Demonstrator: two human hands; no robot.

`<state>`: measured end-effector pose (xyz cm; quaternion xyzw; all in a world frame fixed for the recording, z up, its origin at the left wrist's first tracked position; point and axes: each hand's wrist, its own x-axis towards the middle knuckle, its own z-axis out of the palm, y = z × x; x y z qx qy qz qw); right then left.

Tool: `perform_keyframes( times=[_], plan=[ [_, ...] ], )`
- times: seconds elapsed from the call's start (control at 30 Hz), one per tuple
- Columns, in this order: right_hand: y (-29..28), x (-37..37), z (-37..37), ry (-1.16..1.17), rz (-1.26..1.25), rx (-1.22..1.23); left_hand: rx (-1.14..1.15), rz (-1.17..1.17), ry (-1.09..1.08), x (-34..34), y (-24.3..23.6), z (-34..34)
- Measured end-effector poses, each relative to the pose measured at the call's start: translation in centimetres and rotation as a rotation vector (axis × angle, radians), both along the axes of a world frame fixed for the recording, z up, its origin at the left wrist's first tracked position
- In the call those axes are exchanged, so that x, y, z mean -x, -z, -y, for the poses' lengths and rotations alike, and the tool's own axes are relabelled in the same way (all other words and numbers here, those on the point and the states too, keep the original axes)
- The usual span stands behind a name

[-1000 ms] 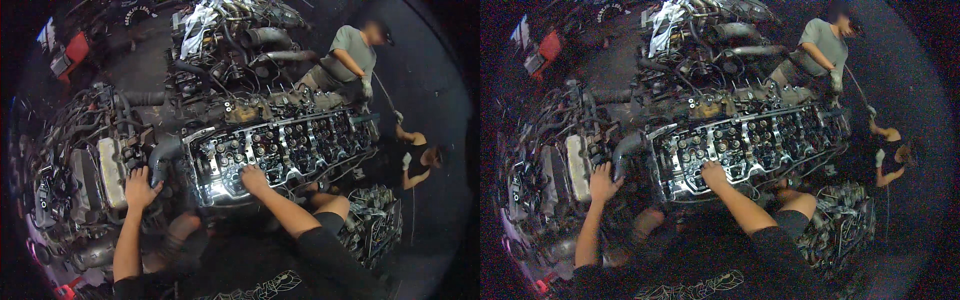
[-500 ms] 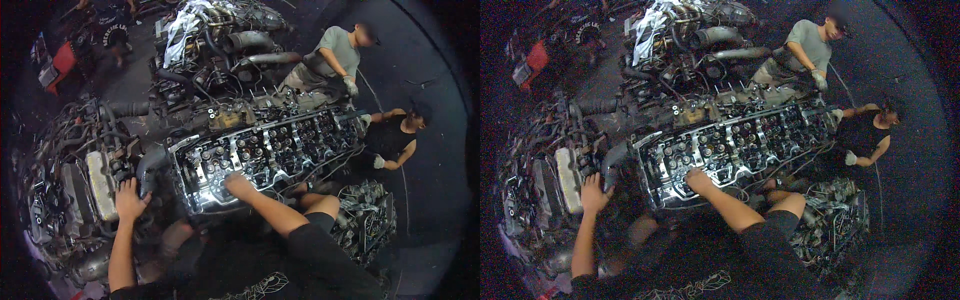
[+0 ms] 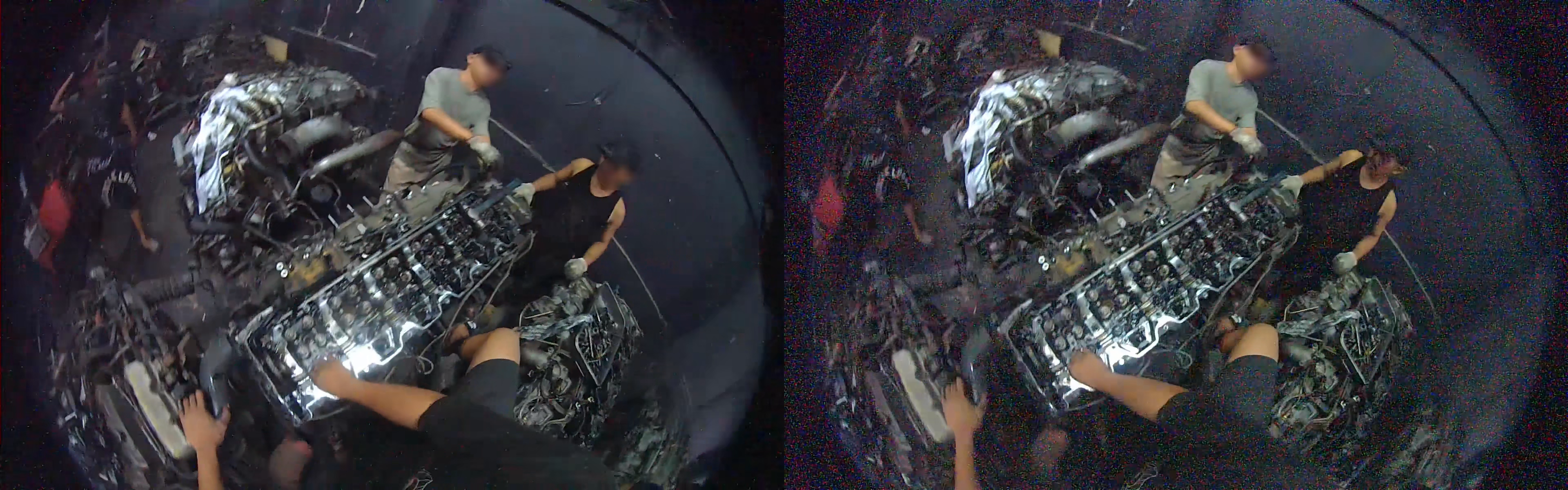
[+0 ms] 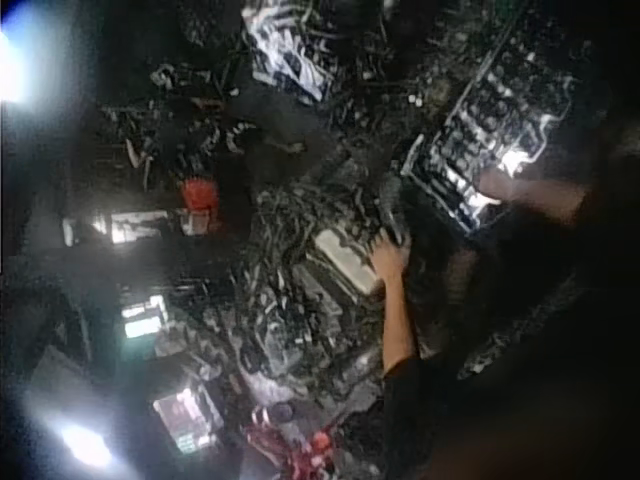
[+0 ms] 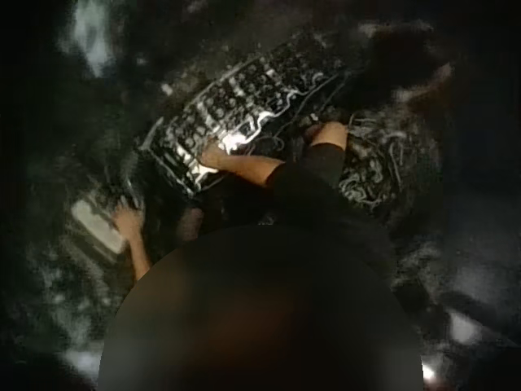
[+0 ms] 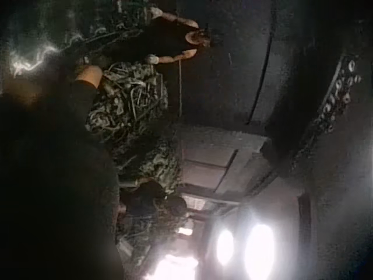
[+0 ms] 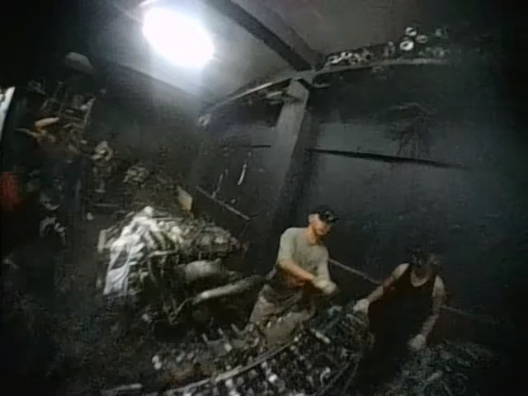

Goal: Disassemble and inspect heavy duty diesel engine components in a workshop.

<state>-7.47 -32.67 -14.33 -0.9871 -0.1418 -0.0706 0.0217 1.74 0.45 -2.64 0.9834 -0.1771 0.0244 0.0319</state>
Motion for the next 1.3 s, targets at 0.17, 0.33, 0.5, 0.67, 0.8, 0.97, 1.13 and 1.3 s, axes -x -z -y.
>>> perform_keyframes(
  times=[0.17, 0.33, 0.5, 0.67, 0.8, 0.97, 1.13, 1.3],
  plan=[
    [-1.3, 0.4, -0.5, 0.049, -0.102, -0.008, 0.025, -0.021, -0.010, -0.3, 0.3, 0.2],
    [-1.5, -0.5, -1.1, 0.090, -0.293, -0.011, 0.026, -0.009, -0.005, -0.3, -0.1, 0.2],
    [-0.6, -0.8, -0.5, -0.016, -0.295, -0.041, 0.047, -0.057, -0.014, -0.4, -0.7, 0.5],
    [-1.3, -1.0, -0.8, 0.011, -0.160, -0.142, -0.017, 0.010, 0.019, -0.5, -0.4, -0.2],
    [-0.3, -0.4, -0.5, 0.006, -0.094, 0.044, 0.006, -0.052, -0.001, -0.3, -2.2, 0.9],
    [0.6, -0.3, -0.9, 0.039, -0.062, -0.018, -0.073, 0.022, 0.008, -0.5, -0.4, -0.1],
    [-1.1, 0.2, -0.7, 0.022, 0.017, -0.111, -0.017, -0.083, -0.010, -0.6, -0.9, 0.0],
    [-1.4, -0.2, -1.1, 0.046, -0.030, 0.002, 0.005, -0.082, -0.011, -1.0, -0.3, -1.0]
  ],
)
